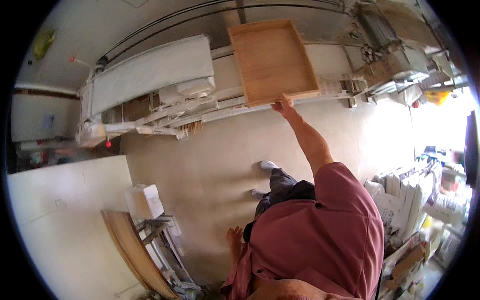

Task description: The person moves a wooden tray and a white plastic container in a cluttered room. They then pick up a bag of flour, open it, and pour the flour into a metal bowl using a scoop. The person places the scoop into the bowl and continues to handle the flour bag.

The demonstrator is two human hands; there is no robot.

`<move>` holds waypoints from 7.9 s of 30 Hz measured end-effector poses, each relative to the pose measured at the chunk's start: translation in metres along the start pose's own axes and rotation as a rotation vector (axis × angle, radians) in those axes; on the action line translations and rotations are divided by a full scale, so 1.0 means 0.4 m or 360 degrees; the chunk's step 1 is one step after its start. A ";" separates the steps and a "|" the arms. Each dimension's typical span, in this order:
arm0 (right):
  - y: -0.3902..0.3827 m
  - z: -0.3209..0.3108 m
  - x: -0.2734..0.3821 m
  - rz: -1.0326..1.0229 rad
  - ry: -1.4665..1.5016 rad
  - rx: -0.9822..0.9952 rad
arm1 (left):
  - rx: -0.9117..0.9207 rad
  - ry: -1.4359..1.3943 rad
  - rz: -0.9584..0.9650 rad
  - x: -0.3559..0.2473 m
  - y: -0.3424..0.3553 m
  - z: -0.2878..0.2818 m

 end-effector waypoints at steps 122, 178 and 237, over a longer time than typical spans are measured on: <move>-2.777 -3.508 -0.915 0.0263 0.1678 -0.2056 | 0.2931 0.2668 -0.0833 4.664 -3.021 1.515; -1.534 -2.219 0.659 -0.0798 -0.2355 0.0421 | 0.1491 0.0928 0.0733 1.308 -1.139 0.983; -0.705 -1.692 0.342 -0.0519 -0.2018 -0.0299 | 0.1005 0.0160 0.0353 -0.359 -0.239 1.579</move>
Point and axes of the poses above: each hand's wrist, its own y-axis towards the middle knuckle, its own z-axis out of the palm, x = y × z, the point moved 4 cm from there along y, towards the middle knuckle, and after that the axes turned 6 degrees about -y, right-handed, at the moved point
